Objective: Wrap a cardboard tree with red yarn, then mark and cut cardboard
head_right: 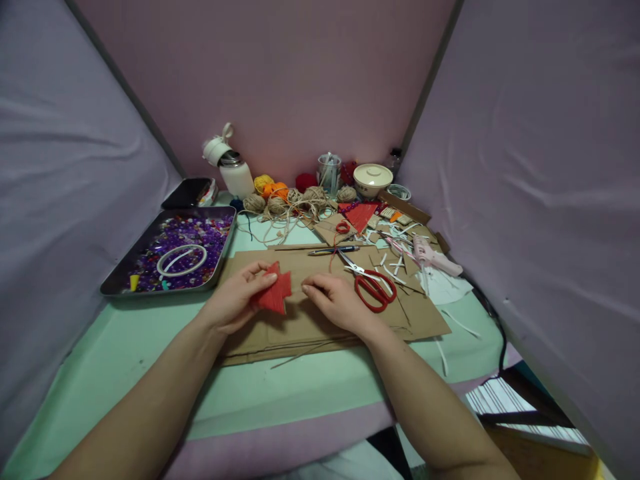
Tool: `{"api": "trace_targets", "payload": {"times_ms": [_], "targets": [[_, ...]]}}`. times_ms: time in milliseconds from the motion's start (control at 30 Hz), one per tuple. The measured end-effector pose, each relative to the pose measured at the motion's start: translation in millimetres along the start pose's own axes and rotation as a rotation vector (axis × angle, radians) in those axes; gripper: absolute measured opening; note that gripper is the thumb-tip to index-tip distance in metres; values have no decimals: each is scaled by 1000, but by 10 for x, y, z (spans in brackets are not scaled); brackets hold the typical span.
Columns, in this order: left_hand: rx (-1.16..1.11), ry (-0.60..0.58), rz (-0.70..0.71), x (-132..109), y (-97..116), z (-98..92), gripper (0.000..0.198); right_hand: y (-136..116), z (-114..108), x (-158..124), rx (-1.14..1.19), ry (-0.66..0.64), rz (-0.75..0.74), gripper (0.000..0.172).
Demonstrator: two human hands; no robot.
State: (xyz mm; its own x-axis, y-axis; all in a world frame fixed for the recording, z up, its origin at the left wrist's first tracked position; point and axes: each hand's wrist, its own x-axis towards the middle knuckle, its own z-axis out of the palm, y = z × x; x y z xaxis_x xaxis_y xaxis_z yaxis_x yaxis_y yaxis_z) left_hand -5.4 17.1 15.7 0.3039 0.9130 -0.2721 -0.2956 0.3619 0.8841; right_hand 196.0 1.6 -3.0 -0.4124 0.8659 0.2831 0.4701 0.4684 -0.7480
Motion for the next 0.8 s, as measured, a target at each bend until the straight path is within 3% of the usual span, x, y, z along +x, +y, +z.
{"api": "trace_targets", "payload": {"times_ms": [133,333,533,667,800], "targets": [[-54,211,127,56,2,-3,32,-4,86,-15,-199,-43,-138,16],[150,265,211,107,-125,-63,32,-52,130,-45,-333,-60,-228,18],[503,152,167,55,-162,-59,26,-47,85,-45,-376,-41,-238,19],[455,22,17,-6,-114,-14,27,-8,12,-21,-351,7,-201,16],[355,-68,-42,-26,-82,-14,30,14,-50,-6,-246,47,-160,11]]}}
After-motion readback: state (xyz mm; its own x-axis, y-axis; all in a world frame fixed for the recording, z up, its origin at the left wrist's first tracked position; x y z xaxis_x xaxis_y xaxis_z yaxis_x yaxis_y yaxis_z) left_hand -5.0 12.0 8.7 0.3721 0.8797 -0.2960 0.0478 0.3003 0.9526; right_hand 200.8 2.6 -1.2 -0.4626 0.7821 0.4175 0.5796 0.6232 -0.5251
